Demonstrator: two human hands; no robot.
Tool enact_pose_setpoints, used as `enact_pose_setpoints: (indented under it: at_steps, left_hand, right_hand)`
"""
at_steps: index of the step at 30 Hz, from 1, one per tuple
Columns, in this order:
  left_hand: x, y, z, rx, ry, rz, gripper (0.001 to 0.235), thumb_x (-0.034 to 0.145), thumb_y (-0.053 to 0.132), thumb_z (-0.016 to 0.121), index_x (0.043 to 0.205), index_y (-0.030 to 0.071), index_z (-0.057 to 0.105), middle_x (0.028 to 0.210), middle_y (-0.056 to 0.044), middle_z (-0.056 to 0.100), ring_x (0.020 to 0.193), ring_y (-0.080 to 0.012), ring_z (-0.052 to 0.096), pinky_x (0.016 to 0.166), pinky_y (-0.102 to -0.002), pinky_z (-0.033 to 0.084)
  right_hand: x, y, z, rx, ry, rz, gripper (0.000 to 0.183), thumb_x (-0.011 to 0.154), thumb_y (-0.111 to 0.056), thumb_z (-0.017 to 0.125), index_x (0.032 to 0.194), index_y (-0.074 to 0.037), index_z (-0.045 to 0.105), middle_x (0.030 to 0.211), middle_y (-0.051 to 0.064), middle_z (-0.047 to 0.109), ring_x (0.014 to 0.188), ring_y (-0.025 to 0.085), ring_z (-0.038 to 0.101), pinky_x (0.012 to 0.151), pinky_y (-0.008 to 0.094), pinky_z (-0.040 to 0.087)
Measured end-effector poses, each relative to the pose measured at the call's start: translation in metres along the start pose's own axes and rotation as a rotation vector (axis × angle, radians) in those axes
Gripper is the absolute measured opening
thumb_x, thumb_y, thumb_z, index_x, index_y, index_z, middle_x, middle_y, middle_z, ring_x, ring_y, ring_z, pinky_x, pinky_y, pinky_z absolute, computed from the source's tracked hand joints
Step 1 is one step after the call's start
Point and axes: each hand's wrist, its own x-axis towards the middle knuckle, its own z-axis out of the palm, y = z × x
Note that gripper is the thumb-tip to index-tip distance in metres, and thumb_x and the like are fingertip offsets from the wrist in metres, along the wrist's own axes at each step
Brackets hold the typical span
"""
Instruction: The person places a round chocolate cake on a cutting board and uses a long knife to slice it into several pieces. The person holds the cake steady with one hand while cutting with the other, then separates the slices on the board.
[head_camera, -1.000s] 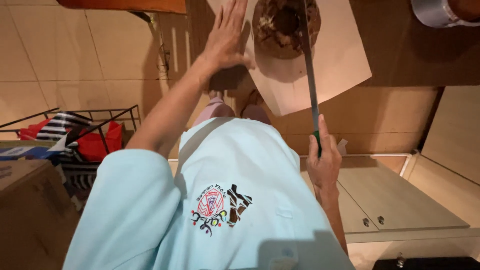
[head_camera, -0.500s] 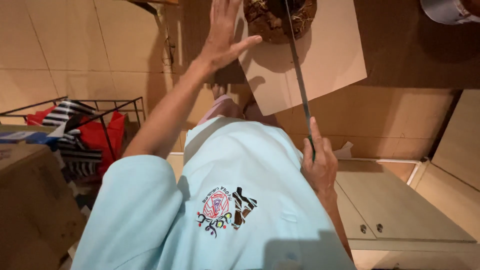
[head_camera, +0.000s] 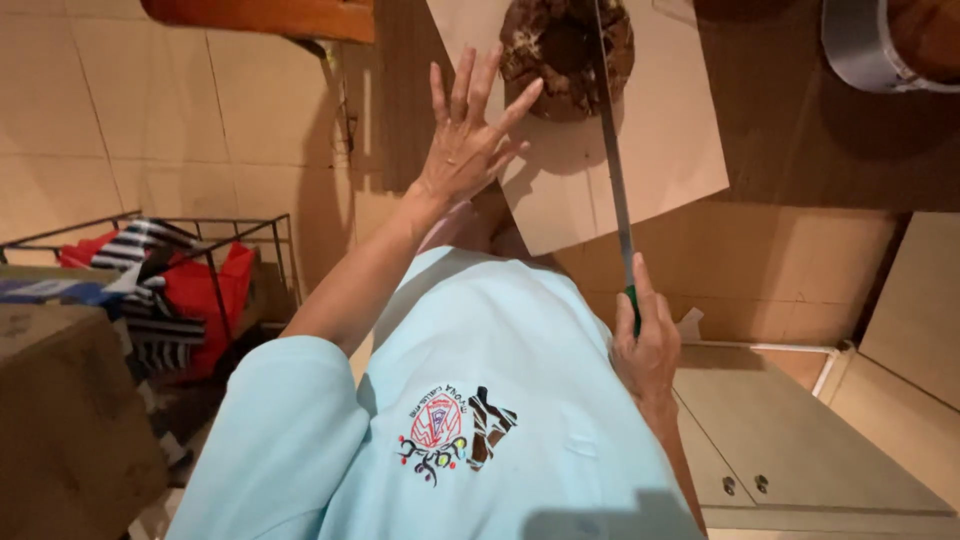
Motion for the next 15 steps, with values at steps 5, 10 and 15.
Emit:
enact_pose_setpoints:
  at_steps: [5,10,15]
  left_hand:
    - [-0.004,-0.009,-0.002,-0.047,-0.015,0.056,0.082,0.118,0.053,0.085,0.171,0.034,0.026,0.169,-0.023,0.003,0.157,-0.0478,0.002,0.125,-0.075,0.007]
    - [0.000,-0.014,-0.004,-0.026,-0.046,0.079,0.084,0.117,0.041,0.089,0.170,0.033,0.024,0.168,-0.021,0.006,0.157,-0.0451,0.006,0.125,-0.075,0.010]
    - [0.003,-0.016,-0.008,-0.035,-0.171,0.085,0.084,0.124,0.052,0.087,0.171,0.034,0.019,0.169,-0.021,0.001,0.158,-0.0445,0.001,0.126,-0.073,0.008]
  right_hand:
    - [0.011,-0.045,-0.005,0.218,-0.051,0.187,0.055,0.108,-0.022,0.051,0.162,-0.020,0.036,0.162,0.012,0.047,0.139,0.030,0.056,0.102,0.040,0.050]
    - [0.014,-0.060,0.006,0.220,-0.026,0.197,0.051,0.108,-0.018,0.054,0.158,-0.016,0.042,0.156,0.014,0.053,0.136,0.028,0.058,0.105,0.038,0.050]
    - [-0.005,-0.046,0.026,0.105,0.008,0.189,0.044,0.110,-0.022,0.052,0.153,-0.013,0.052,0.134,0.012,0.068,0.112,0.026,0.067,0.090,0.041,0.053]
